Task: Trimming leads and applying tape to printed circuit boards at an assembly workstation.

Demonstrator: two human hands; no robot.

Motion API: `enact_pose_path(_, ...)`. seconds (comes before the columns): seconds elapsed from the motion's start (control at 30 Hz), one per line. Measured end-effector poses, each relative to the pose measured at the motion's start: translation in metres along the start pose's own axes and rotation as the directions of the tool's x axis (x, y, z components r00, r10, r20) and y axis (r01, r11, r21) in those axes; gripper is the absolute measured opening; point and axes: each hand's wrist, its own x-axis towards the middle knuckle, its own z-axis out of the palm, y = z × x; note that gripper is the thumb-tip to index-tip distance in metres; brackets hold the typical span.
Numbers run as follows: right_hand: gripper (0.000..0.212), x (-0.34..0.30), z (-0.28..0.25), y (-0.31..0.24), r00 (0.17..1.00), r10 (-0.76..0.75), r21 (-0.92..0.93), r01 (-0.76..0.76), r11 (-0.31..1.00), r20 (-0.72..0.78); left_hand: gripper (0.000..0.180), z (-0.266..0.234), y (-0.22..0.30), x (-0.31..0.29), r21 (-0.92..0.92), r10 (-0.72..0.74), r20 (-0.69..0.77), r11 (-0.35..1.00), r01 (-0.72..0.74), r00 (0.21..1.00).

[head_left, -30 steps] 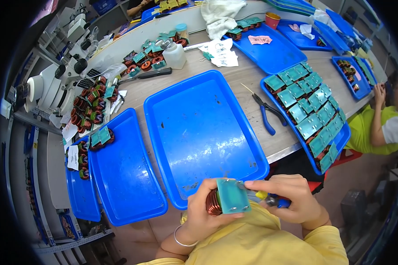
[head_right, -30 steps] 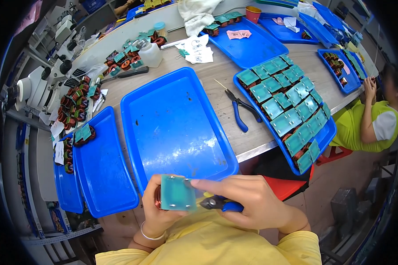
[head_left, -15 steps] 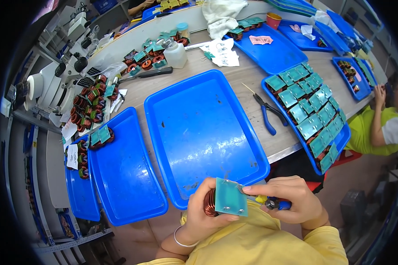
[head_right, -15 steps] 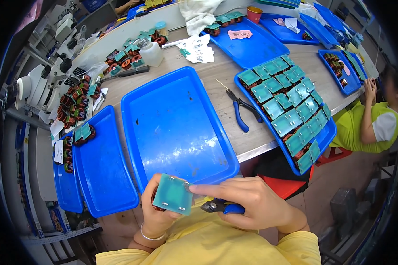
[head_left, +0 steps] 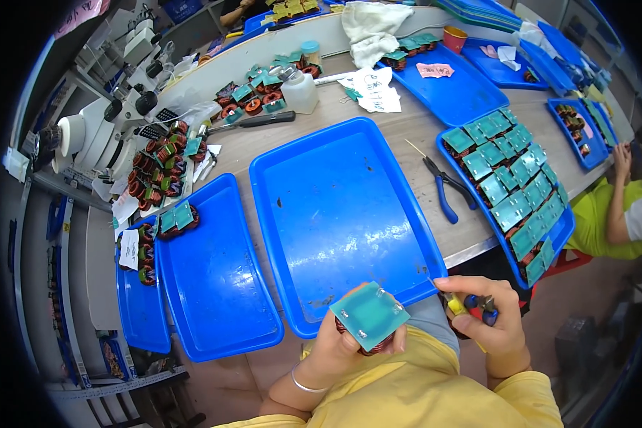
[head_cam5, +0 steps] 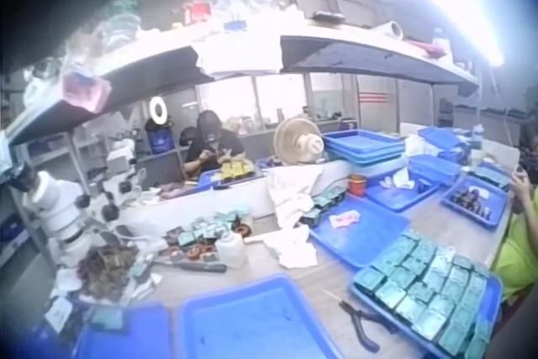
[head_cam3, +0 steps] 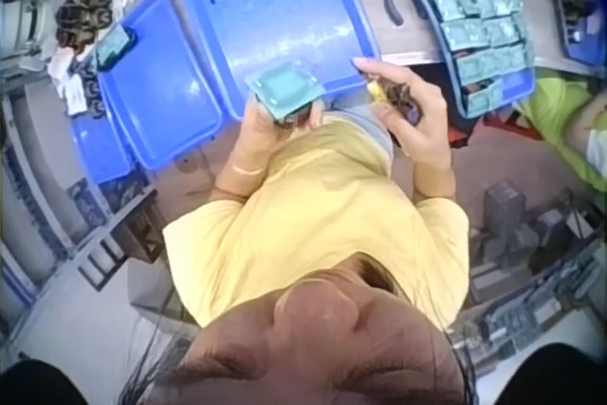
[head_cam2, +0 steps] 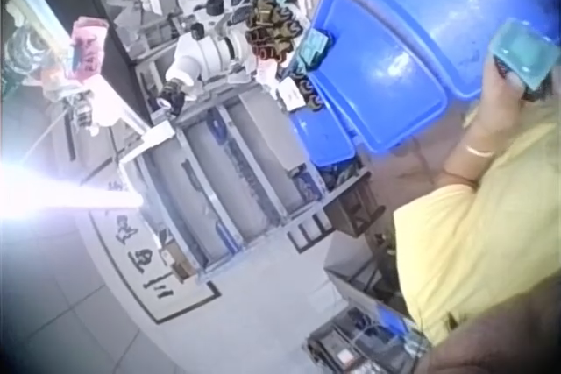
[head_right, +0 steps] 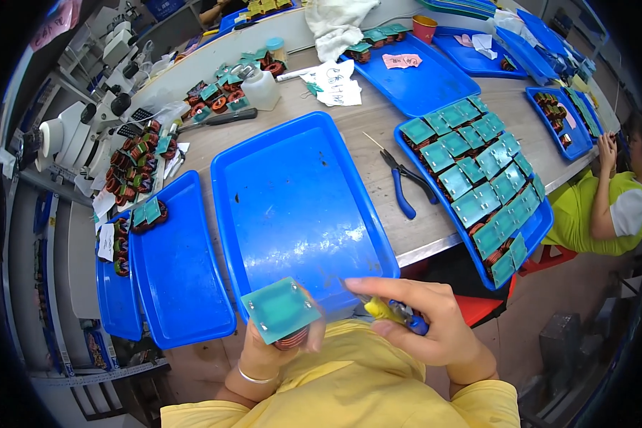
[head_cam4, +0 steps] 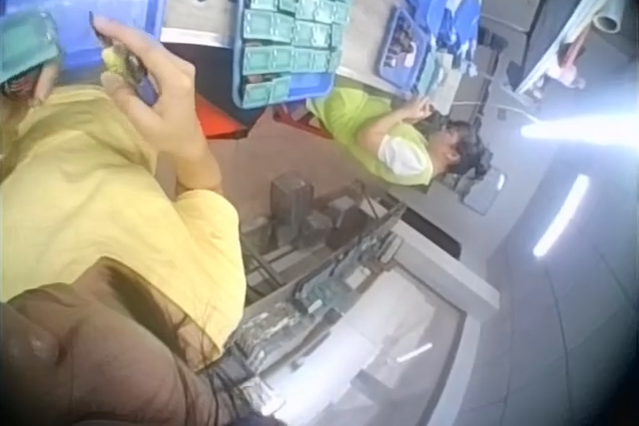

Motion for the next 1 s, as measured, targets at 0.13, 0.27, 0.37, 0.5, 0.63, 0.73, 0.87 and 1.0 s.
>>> enact_pose_path(0.13,0.043,0.0,-0.002,0.008,0.993,0.115,0.124,-0.117,0.985,0.025,0.07,-0.005,-0.011,0.005,-0.192,-0.001,0.029,0.981,0.007,1.0)
enact_pose_path(0.27,0.048,0.0,-0.004,0.03,0.977,0.21,0.185,-0.202,0.962,-0.027,0.05,-0.005,-0.011,0.021,-0.691,0.133,0.489,0.662,0.29,0.862)
enact_pose_path(0.37,0.045,0.003,-0.004,0.037,0.974,0.227,0.201,-0.222,0.954,0.0,0.05,-0.003,-0.019,0.027,-0.769,0.267,0.587,0.48,0.423,0.764)
enact_pose_path(0.5,0.041,0.01,0.002,0.049,0.975,0.215,0.198,-0.221,0.955,0.054,0.055,-0.002,-0.023,0.029,-0.799,0.414,0.6,0.354,0.486,0.685)
enact_pose_path(0.63,0.039,0.02,0.017,0.066,0.958,0.273,0.181,-0.286,0.941,0.092,0.056,-0.019,-0.003,0.013,-0.799,0.314,0.529,0.498,0.338,0.788)
enact_pose_path(0.73,0.041,0.012,0.015,0.077,0.959,0.284,0.265,-0.278,0.923,0.019,0.049,-0.033,0.038,-0.013,-0.351,0.2,-0.03,0.915,-0.198,0.979)
enact_pose_path(0.87,0.043,0.012,0.014,0.083,0.961,0.274,0.337,-0.251,0.907,-0.022,0.047,-0.09,0.113,-0.053,0.49,0.622,-0.465,0.773,-0.402,0.63)
enact_pose_path(1.0,0.043,0.014,0.016,0.089,0.96,0.28,0.397,-0.257,0.881,0.001,0.03,-0.153,0.193,-0.138,0.909,0.889,-0.417,0.411,0.073,0.19)
